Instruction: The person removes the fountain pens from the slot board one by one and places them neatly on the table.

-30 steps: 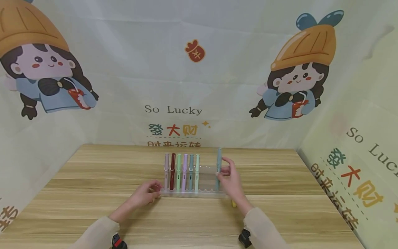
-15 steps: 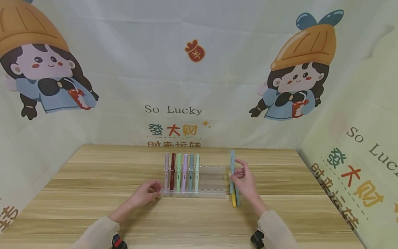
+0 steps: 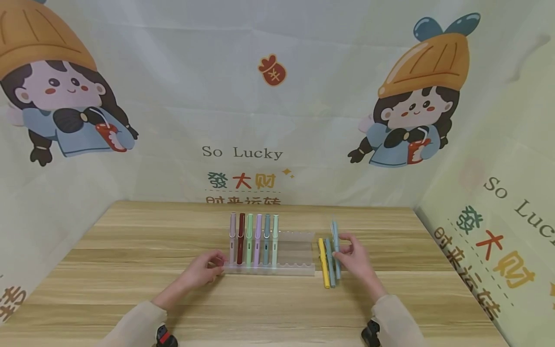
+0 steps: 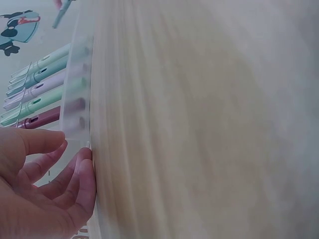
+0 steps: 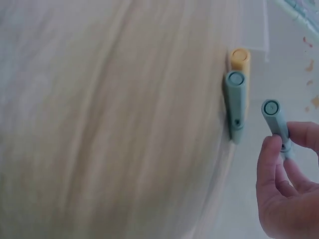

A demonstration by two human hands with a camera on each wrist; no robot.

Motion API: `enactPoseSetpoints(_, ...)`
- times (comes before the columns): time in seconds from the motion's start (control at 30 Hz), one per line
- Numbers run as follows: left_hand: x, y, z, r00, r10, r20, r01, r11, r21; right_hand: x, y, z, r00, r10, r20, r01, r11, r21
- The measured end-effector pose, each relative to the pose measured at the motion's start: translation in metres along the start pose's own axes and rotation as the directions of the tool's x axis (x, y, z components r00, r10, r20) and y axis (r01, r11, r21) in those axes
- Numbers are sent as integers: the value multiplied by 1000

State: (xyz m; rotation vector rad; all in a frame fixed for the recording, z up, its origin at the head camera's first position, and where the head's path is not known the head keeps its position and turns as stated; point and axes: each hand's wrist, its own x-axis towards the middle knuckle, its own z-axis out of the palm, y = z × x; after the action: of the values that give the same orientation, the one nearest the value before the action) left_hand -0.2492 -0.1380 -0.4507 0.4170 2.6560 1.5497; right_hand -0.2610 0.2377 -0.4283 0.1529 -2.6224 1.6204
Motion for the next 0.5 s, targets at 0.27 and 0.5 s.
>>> enactPoseSetpoints(0.27, -1, 1, 0, 1000, 3, -3, -3, 1000, 2, -1, 5, -3, 997, 46, 57, -44, 998, -35)
enactPoseSetpoints(0.5, 0, 1, 1, 1000, -18, -9, 18, 1000, -3, -1, 10, -3, 990, 91, 104, -82, 993, -90)
